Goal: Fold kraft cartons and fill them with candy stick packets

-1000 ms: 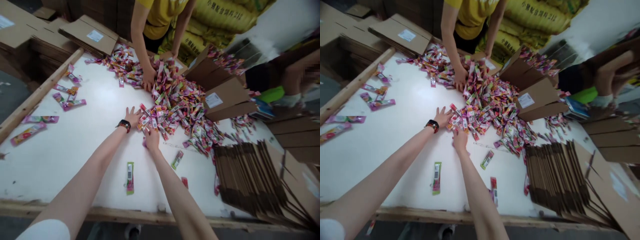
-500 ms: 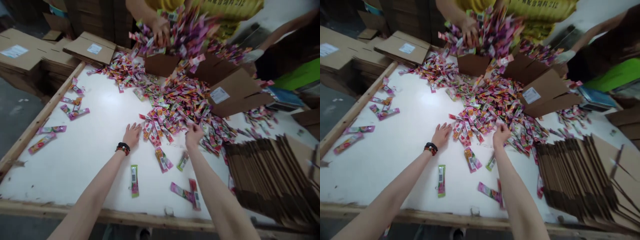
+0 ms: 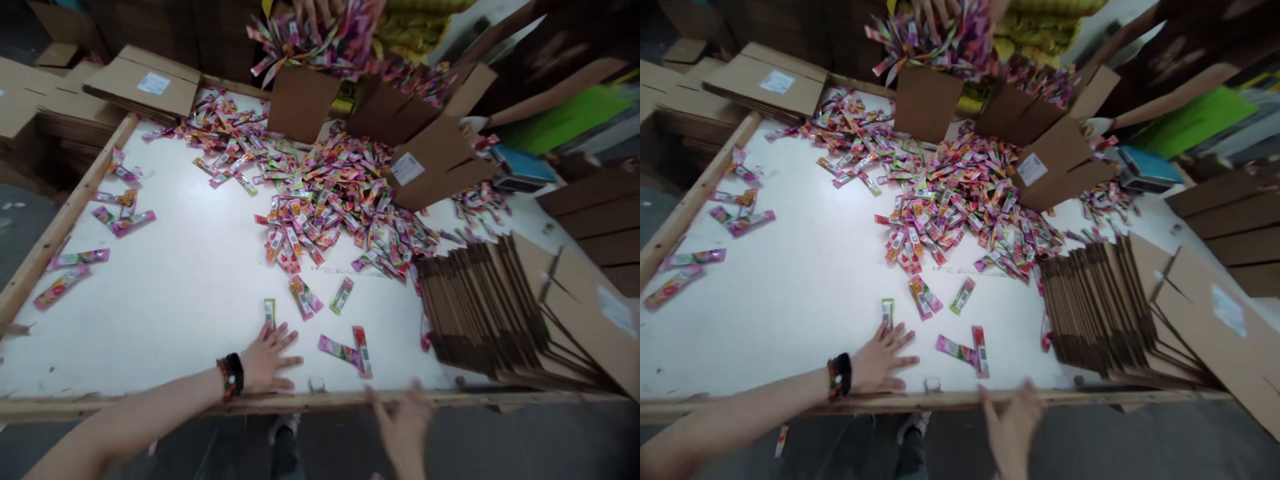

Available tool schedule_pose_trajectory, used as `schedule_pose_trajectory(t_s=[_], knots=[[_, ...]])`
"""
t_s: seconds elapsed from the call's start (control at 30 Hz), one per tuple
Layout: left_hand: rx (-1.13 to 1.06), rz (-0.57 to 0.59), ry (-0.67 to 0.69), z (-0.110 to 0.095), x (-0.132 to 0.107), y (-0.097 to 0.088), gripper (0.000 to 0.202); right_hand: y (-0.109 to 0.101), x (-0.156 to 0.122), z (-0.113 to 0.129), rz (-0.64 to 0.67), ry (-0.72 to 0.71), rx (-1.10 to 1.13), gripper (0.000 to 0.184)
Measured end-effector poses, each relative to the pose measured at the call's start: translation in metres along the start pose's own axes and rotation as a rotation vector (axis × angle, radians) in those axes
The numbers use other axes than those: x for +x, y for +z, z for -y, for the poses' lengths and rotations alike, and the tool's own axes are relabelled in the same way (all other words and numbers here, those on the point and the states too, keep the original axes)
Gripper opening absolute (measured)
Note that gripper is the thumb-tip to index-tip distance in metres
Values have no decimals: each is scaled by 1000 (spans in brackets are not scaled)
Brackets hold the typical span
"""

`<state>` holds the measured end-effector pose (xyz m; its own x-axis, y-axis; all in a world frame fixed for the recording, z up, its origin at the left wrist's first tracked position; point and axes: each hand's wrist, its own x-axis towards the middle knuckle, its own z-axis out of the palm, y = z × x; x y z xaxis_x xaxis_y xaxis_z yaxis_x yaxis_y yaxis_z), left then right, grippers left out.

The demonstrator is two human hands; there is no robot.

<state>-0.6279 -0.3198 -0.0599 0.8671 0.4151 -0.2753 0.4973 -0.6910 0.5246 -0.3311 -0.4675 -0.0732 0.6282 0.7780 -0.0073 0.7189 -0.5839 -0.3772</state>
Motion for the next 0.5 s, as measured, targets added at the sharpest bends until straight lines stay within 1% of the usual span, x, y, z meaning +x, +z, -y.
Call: schedule_pose_trajectory(t_s=[0.03,0.07,0.1,0.13,0.2,0.23,0.27,0.3,0.33,0.37,0.4,0.43,0.47,0.5], knots=[[23,-21,-1,10,25,-6,65,22,10,22,130,16,-28,132],[54,-51,-21,21,53,-17,66,43,23,45,252,83,-80,132],[89,-86,-65,33,80,-30,67,63,38,70,319,130,-124,129],[119,-130,-144,45,106,-46,67,79,55,94,340,133,-158,126],[157,-233,-338,66,146,-85,60,101,94,144,306,97,-165,116],[168,-290,-417,74,158,-106,53,108,114,169,273,69,-138,110],[173,-350,-466,80,164,-126,47,112,136,193,245,51,-95,104],[167,-422,-492,85,164,-144,43,115,157,217,220,32,-40,98],[152,-507,-504,86,158,-159,41,117,179,239,207,20,31,95],[131,-598,-513,86,146,-169,40,116,201,258,229,-11,123,91],[101,-685,-530,83,129,-174,41,115,222,273,275,-49,228,84],[75,-763,-556,77,109,-173,41,111,243,283,324,-92,323,75],[59,-815,-589,70,86,-165,42,105,263,286,369,-135,402,64],[37,-815,-598,61,62,-150,43,97,283,283,395,-166,457,52]])
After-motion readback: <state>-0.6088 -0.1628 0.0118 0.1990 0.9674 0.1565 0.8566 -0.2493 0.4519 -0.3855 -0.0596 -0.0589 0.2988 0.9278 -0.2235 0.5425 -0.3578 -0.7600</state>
